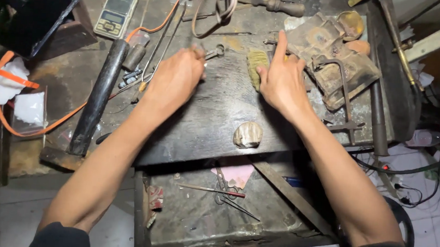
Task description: Cleaning a small jewelry component with a brush and then using a rotary tool for drilling or polishing.
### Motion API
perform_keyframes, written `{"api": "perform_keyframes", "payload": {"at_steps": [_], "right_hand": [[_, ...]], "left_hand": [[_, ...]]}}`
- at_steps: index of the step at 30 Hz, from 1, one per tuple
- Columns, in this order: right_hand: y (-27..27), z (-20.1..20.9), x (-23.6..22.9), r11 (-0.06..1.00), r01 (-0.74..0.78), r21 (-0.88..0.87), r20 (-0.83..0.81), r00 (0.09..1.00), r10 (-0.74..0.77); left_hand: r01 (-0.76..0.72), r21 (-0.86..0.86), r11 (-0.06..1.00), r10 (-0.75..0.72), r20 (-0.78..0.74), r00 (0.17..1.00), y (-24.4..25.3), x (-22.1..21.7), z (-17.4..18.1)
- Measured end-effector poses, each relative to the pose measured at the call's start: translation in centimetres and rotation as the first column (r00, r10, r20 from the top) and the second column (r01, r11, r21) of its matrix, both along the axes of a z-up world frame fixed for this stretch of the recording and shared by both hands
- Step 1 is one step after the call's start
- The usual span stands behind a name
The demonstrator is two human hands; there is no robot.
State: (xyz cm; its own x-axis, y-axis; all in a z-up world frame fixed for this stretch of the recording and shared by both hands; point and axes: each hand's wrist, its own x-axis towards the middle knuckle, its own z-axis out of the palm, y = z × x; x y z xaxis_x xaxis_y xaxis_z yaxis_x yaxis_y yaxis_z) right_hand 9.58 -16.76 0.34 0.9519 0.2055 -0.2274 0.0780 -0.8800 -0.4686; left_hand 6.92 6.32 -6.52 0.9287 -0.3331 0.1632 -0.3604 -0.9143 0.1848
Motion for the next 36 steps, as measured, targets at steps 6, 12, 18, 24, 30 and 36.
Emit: {"api": "perform_keyframes", "payload": {"at_steps": [6, 12, 18, 24, 30, 36], "right_hand": [[-0.4, -0.9, 0.6, 0.992, 0.061, 0.114, 0.084, 0.994, -0.07], [-0.9, -0.1, 2.8, 0.886, -0.392, 0.249, 0.504, 0.833, 0.227], [1.6, -3.4, 3.0, 0.839, -0.519, -0.164, 0.283, 0.79, 0.544], [1.3, 1.3, 2.6, 0.819, -0.555, -0.145, 0.077, 0.819, 0.568], [3.1, -0.7, -0.4, 0.723, -0.66, -0.204, 0.123, 0.716, 0.687], [2.8, 0.2, 0.9, 0.746, -0.658, -0.102, 0.107, 0.738, 0.666]], "left_hand": [[0.065, -0.319, 0.946, -0.014, 0.159, 0.987, 0.7, -8.2, 6.2], [0.082, -0.454, 0.887, -0.032, 0.117, 0.993, -0.2, -15.4, 4.3], [0.202, -0.615, 0.762, -0.156, 0.129, 0.979, -3.5, -20.0, 4.4], [0.049, -0.681, 0.731, -0.074, -0.007, 0.997, -2.7, -24.9, 0.3], [-0.034, -0.656, 0.754, -0.059, -0.119, 0.991, -1.3, -27.4, -3.2], [0.007, -0.684, 0.729, -0.036, -0.028, 0.999, -1.6, -26.9, -2.5]]}}
